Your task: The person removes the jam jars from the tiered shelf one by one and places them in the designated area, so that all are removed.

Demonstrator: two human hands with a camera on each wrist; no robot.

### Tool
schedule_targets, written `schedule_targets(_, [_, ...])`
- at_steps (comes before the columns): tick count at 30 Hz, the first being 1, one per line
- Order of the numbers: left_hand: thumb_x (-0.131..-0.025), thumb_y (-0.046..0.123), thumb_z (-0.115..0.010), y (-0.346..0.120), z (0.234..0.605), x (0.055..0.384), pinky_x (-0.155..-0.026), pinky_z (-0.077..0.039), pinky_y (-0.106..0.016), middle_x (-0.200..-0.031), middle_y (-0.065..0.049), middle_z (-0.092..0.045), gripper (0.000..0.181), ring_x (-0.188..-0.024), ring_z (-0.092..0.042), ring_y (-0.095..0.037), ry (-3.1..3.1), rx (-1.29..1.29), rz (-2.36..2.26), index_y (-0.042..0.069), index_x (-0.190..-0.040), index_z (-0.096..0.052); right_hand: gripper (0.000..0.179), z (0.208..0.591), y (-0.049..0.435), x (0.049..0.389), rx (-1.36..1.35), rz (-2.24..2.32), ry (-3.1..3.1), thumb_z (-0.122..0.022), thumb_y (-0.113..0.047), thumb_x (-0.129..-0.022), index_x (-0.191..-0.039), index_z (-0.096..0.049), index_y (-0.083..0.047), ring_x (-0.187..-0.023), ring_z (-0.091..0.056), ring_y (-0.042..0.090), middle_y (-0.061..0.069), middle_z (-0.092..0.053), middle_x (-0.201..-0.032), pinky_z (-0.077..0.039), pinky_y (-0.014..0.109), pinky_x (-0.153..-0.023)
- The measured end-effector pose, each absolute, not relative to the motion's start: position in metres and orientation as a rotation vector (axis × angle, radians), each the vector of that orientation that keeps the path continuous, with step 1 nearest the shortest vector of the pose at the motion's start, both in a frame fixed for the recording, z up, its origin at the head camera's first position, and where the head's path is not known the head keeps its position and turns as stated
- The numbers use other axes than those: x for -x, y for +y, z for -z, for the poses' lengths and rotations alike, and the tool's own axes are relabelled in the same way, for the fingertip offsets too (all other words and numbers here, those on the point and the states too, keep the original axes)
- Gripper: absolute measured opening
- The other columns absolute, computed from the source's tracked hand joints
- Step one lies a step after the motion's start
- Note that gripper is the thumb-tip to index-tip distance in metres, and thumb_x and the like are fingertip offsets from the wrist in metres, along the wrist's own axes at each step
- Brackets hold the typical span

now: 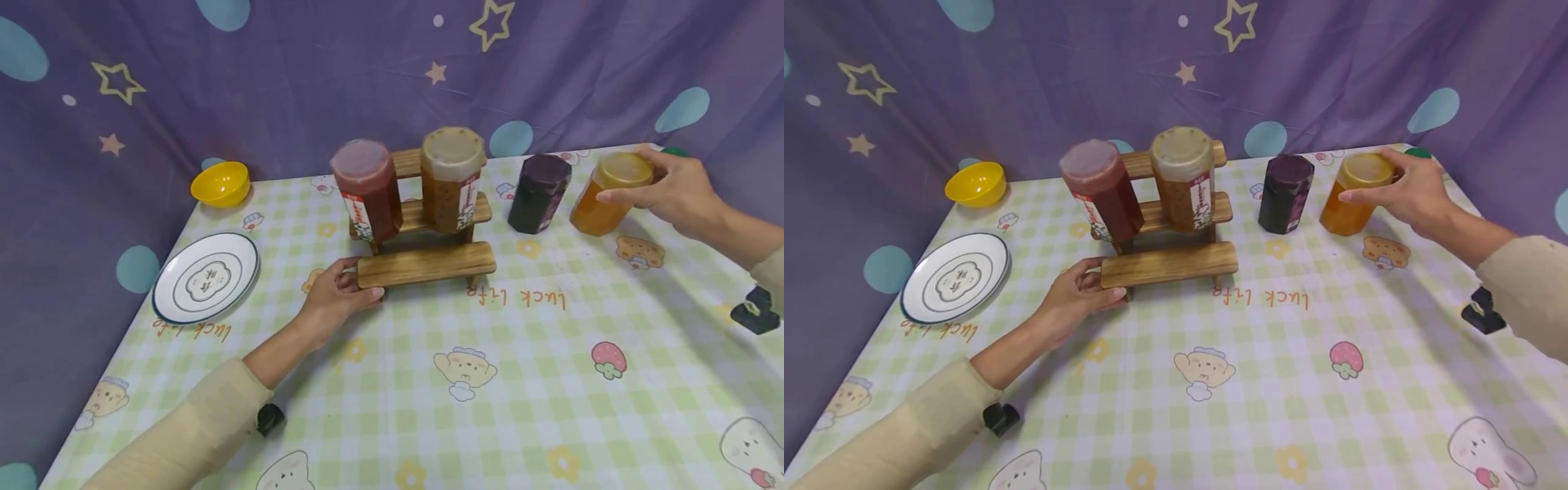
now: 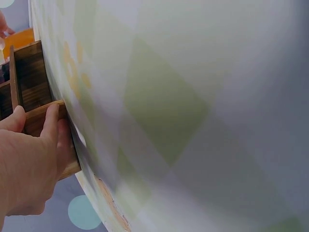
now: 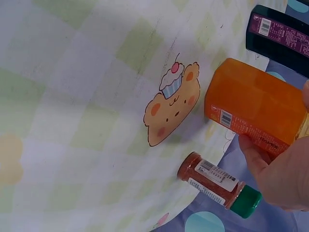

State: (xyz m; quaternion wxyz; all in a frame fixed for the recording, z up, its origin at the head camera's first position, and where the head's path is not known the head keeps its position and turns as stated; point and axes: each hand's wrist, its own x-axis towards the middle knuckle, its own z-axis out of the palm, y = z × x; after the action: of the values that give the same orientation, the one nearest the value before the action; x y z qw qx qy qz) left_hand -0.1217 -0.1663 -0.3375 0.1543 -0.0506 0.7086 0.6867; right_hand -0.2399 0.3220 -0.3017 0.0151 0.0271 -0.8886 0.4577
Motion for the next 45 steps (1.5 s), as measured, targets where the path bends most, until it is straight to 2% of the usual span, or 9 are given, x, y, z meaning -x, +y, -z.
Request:
schedule_targets(7, [-0.086, -0.004, -0.069, -0.166, 0.337, 0.122, -0.094, -0.056, -0.04, -0.116, -0.012, -0.046, 0.079, -0.099, -0.057, -0.02, 2.036, 0.136, -1.974, 0.008, -0.151, -0.025, 0.055, 0.303, 0.321, 0.237, -0.186, -1.303, -2.782, -0.08, -0.025, -0.081, -0.128, -0.054, -0.017, -0.081, -0.054, 0.001, -0.009, -0.052, -0.102, -0.048, 0.006, -0.059])
schedule_targets(13, [-0.086, -0.004, -0.069, -0.165, 0.336, 0.123, -0.094, -0.056, -0.04, -0.125, -0.014, -0.045, 0.079, -0.1, -0.058, -0.02, 2.037, 0.144, -1.966, 0.009, -0.151, -0.025, 0.065, 0.303, 0.323, 0.237, -0.234, -1.263, -2.794, -0.078, -0.023, -0.083, -0.137, -0.047, -0.007, -0.08, -0.053, -0.004, -0.01, -0.051, -0.102, -0.048, 0.004, -0.06])
schedule_targets(17, [-0.086, -0.002, -0.07, -0.165, 0.337, 0.123, -0.094, -0.056, -0.039, -0.128, -0.015, -0.044, 0.079, -0.103, -0.058, -0.022, 2.047, 0.144, -1.952, 0.009, -0.151, -0.025, 0.074, 0.302, 0.324, 0.237, -0.25, -1.103, -2.831, -0.079, -0.027, -0.082, -0.142, -0.042, -0.003, -0.085, -0.054, 0.004, 0.006, -0.053, -0.112, -0.043, 0.005, -0.058])
schedule_targets(21, [-0.086, -0.002, -0.07, -0.165, 0.338, 0.122, -0.094, -0.056, -0.039, -0.133, -0.017, -0.043, 0.08, -0.11, -0.055, -0.026, 2.053, 0.147, -1.939, 0.009, -0.151, -0.025, 0.087, 0.292, 0.323, 0.235, -0.217, -0.926, -2.84, -0.078, -0.033, -0.082, -0.149, -0.032, -0.004, -0.111, -0.051, 0.038, 0.028, -0.042, -0.136, -0.052, 0.034, -0.083])
schedule_targets(25, [-0.086, -0.003, -0.07, -0.166, 0.337, 0.122, -0.094, -0.056, -0.039, -0.136, -0.018, -0.042, 0.08, -0.113, -0.055, -0.029, 2.043, 0.144, -1.951, 0.009, -0.151, -0.025, 0.088, 0.279, 0.319, 0.233, -0.237, -0.931, -2.788, -0.077, -0.031, -0.084, -0.153, -0.027, -0.009, -0.127, -0.036, 0.05, 0.024, -0.032, -0.148, -0.034, 0.064, -0.107])
schedule_targets(28, [-0.086, -0.003, -0.069, -0.167, 0.337, 0.122, -0.095, -0.056, -0.04, -0.137, -0.019, -0.042, 0.08, -0.114, -0.054, -0.03, 2.038, 0.145, -1.959, 0.009, -0.151, -0.025, 0.085, 0.267, 0.315, 0.233, -0.28, -0.975, -2.768, -0.077, -0.028, -0.084, -0.152, -0.029, -0.012, -0.13, -0.035, 0.047, 0.02, -0.032, -0.151, -0.037, 0.041, -0.114])
schedule_targets(32, [-0.086, -0.004, -0.069, -0.167, 0.337, 0.121, -0.095, -0.056, -0.04, -0.139, -0.019, -0.041, 0.08, -0.115, -0.053, -0.03, 2.033, 0.147, -1.965, 0.008, -0.151, -0.024, 0.078, 0.25, 0.304, 0.232, -0.33, -1.022, -2.752, -0.077, -0.024, -0.084, -0.149, -0.036, -0.012, -0.132, -0.036, 0.038, 0.012, -0.035, -0.148, -0.041, 0.014, -0.105])
schedule_targets(37, [-0.086, -0.005, -0.069, -0.166, 0.337, 0.121, -0.094, -0.056, -0.04, -0.136, -0.019, -0.042, 0.08, -0.114, -0.054, -0.029, 2.039, 0.154, -1.966, 0.008, -0.151, -0.024, 0.073, 0.233, 0.285, 0.229, -0.334, -1.078, -2.772, -0.077, -0.025, -0.084, -0.147, -0.041, -0.018, -0.134, -0.034, 0.03, 0.007, -0.035, -0.141, -0.035, 0.039, -0.115])
schedule_targets(45, [-0.086, -0.006, -0.069, -0.165, 0.337, 0.122, -0.094, -0.056, -0.041, -0.13, -0.017, -0.044, 0.079, -0.108, -0.055, -0.025, 2.035, 0.148, -1.974, 0.008, -0.15, -0.026, 0.075, 0.218, 0.257, 0.221, -0.388, -1.188, -2.848, -0.078, -0.028, -0.083, -0.147, -0.039, -0.034, -0.126, -0.043, 0.042, 0.007, -0.04, -0.147, -0.05, 0.025, -0.1])
